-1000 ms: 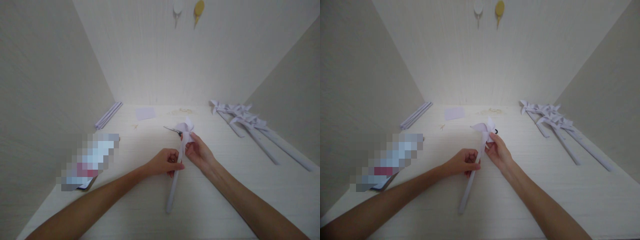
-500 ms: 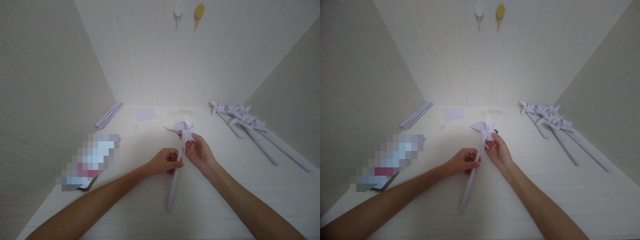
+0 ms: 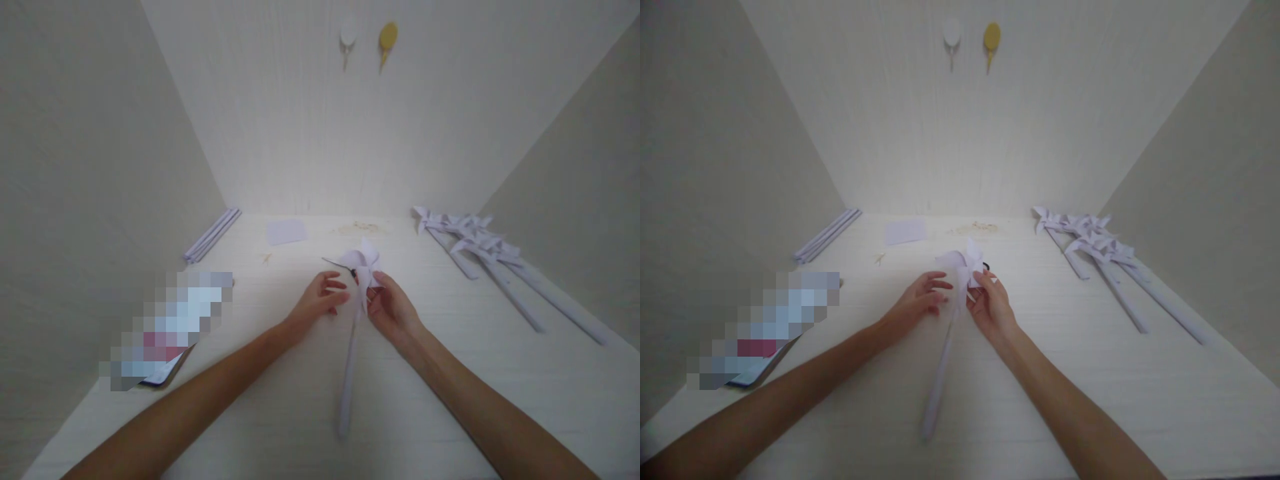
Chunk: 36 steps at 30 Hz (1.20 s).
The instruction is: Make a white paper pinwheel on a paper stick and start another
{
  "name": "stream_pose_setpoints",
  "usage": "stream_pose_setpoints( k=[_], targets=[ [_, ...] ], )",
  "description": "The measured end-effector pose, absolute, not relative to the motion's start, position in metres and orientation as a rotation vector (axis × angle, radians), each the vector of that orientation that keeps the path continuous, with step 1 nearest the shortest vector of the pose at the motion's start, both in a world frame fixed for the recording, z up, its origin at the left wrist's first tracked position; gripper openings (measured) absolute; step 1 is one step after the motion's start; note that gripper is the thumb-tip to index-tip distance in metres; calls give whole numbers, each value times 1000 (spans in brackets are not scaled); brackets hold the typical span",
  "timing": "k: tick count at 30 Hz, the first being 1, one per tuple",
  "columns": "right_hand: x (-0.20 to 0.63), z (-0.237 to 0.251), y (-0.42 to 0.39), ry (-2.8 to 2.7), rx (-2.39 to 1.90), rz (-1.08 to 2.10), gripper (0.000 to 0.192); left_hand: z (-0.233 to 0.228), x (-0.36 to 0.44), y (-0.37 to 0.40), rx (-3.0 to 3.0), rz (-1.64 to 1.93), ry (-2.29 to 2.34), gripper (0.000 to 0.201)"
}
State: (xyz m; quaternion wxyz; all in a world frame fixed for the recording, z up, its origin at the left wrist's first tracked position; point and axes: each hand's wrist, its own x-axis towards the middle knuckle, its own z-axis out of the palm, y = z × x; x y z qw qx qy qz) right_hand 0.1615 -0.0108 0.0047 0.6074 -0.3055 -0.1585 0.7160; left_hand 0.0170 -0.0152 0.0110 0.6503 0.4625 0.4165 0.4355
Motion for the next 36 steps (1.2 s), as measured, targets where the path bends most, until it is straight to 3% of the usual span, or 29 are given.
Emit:
stream_pose_setpoints(
  k=[3, 6, 36],
  targets=[
    [160, 4, -12, -424, -722, 1610, 15, 16, 29, -7, 895, 1046, 866, 27],
    [157, 5, -14, -467, -749, 1562, 14, 22, 45, -6, 854, 1101, 834, 20],
    [154, 5, -16, -564, -828, 1565, 10, 23, 52, -3, 884, 1170, 1145, 14]
  ],
)
